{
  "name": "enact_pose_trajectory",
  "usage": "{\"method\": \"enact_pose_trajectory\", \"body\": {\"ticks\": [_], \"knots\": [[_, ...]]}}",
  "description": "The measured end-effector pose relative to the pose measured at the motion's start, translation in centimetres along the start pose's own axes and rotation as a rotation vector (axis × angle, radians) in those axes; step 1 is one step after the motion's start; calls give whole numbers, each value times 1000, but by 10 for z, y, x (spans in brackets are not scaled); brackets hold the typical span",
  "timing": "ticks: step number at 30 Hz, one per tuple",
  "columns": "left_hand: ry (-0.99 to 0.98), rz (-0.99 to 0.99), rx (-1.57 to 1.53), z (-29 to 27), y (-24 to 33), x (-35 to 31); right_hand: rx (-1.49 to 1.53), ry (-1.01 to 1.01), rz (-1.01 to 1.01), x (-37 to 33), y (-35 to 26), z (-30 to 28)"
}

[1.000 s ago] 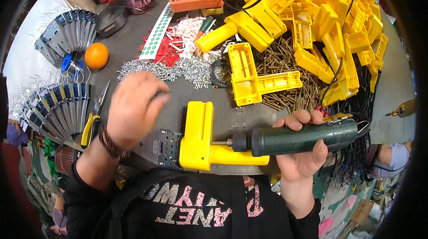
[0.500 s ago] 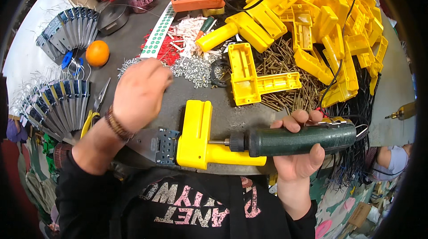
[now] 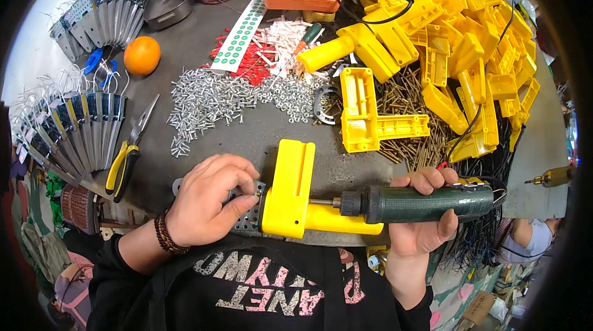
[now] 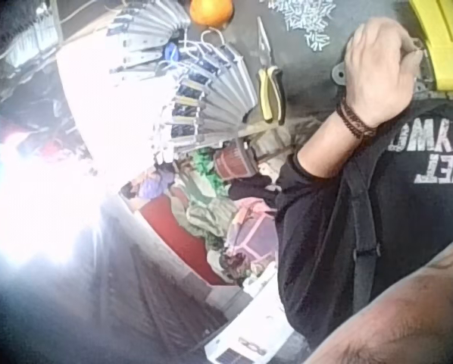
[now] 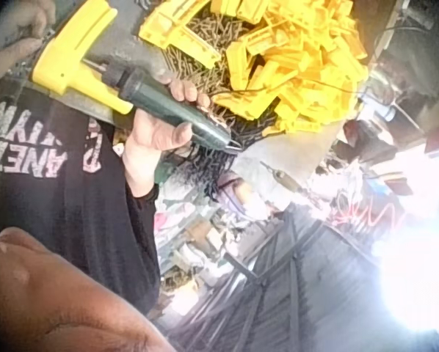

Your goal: Assembling a yellow plastic electronic housing with wiring, soldering, and screws.

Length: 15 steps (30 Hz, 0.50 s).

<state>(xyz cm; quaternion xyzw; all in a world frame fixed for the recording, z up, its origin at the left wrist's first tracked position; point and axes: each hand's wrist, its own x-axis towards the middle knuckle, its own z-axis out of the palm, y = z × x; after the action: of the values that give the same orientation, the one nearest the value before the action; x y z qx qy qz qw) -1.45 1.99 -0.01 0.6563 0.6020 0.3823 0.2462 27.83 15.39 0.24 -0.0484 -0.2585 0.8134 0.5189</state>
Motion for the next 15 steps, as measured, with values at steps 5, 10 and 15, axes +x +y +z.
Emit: {"method": "enact_pose_trajectory", "body": {"ticks": [5, 10, 15], "knots": [[52, 32, 37, 3, -1, -1, 67, -33, -2, 0, 5, 9], [55, 48, 22, 4, -2, 0, 71, -17, -9, -3, 4, 2], [96, 46, 41, 6, 2, 0, 64, -30, -10, -3, 4, 1]]}}
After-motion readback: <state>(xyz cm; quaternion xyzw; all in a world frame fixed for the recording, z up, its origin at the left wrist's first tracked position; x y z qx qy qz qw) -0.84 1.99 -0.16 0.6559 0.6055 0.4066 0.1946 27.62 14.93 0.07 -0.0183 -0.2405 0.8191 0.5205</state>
